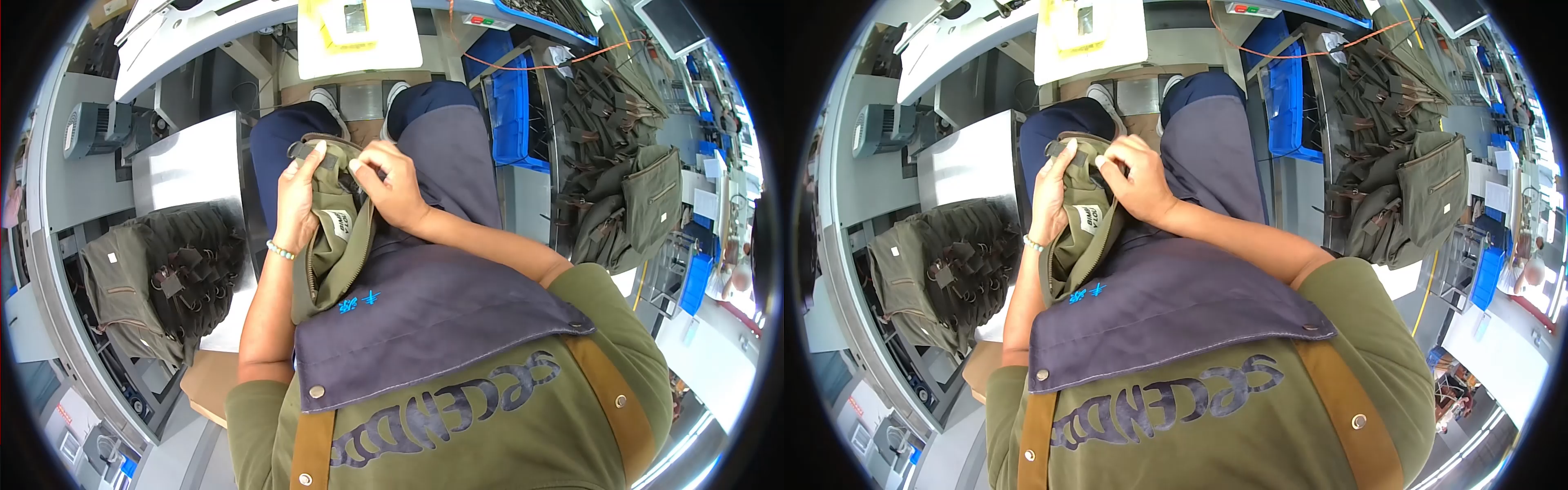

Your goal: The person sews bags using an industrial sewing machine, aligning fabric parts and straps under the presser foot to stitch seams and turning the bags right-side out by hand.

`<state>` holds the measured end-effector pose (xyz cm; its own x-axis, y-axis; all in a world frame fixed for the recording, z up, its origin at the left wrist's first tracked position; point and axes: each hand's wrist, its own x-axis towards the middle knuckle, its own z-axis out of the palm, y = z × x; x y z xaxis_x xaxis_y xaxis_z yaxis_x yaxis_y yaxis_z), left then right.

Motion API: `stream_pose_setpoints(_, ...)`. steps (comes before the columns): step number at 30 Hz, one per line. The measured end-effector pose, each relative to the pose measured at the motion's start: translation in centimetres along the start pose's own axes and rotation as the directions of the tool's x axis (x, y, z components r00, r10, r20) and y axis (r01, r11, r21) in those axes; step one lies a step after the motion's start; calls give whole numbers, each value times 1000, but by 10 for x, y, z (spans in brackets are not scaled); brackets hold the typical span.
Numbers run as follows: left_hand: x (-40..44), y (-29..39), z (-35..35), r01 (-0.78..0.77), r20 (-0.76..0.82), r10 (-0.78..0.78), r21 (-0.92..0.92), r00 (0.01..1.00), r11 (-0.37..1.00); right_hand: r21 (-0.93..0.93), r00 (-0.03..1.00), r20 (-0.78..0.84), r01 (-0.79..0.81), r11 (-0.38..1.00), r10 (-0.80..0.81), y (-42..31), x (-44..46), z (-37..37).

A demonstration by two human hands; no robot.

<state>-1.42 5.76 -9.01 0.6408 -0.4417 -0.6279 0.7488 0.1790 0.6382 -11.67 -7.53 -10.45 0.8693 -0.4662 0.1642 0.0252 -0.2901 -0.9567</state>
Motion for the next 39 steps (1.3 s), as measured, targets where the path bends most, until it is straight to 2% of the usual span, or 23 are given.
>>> stream_pose_setpoints(5, 5, -3, -10, 27, 55, -27, 1, 998, 1000, -50, 997, 46, 62, 997, -60, 9, -1, 8)
stream_pose_setpoints(8, 7, -8, -12, -6, 26, 5, 54, 1000, 999, -122, 996, 87, 37, 992, -27, 10, 0, 10)
stream_pose_setpoints(10, 8, -9, -13, -5, 18, 4, 71, 1000, 997, -128, 990, 126, -51, 990, 67, 9, 1, 10)
stream_pose_setpoints(14, 9, -12, -13, -17, 18, 15, 95, 1000, 995, -85, 993, 105, -53, 995, 62, 15, -1, 16)
stream_pose_setpoints(18, 11, -20, -11, -47, -7, 48, 98, 999, 994, -84, 997, 82, 12, 996, -6, 17, -1, 19)
stream_pose_setpoints(25, 13, -23, -3, 12, -81, -17, -62, 997, 998, -154, 985, 47, 171, 973, -166, 22, 1, 27)
stream_pose_setpoints(27, 12, -18, -1, 59, -68, -67, -109, 995, 992, -153, 988, 79, 145, 978, -134, 21, 2, 24)
stream_pose_setpoints(29, 12, -10, -8, 49, 0, -49, 13, 999, 999, -151, 988, 120, 119, 981, -101, 20, 5, 19)
stream_pose_setpoints(31, 15, -5, -18, 17, 53, -23, 107, 998, 994, 10, 996, 40, 85, 996, -85, 21, 5, 11)
stream_pose_setpoints(32, 15, -4, -20, 15, 25, -19, 143, 1000, 990, -3, 998, 40, 48, 999, -48, 21, 8, 4)
stream_pose_setpoints(33, 12, 0, -19, 13, 22, -17, 143, 1000, 990, 3, 995, -4, 102, 995, -102, 26, 13, -2)
stream_pose_setpoints(35, 7, 6, -13, -28, 19, 24, 263, 1000, 964, 96, 999, 7, -32, 995, 31, 32, 19, -15)
stream_pose_setpoints(36, 11, 6, -22, -120, 49, 111, 519, 993, 846, 69, 997, 46, 51, 996, -54, 27, 23, -24)
stream_pose_setpoints(37, 17, 8, -30, -210, 110, 192, 727, 975, 654, 52, 997, 37, 64, 997, -66, 22, 25, -27)
stream_pose_setpoints(38, 12, 17, -26, -243, 154, 304, 929, 940, 280, 101, 973, 144, 167, 981, -180, 14, 24, -29)
stream_pose_setpoints(39, -1, 14, -18, -458, 295, 597, 878, 746, 138, 145, 926, 241, 261, 954, -290, 6, 23, -34)
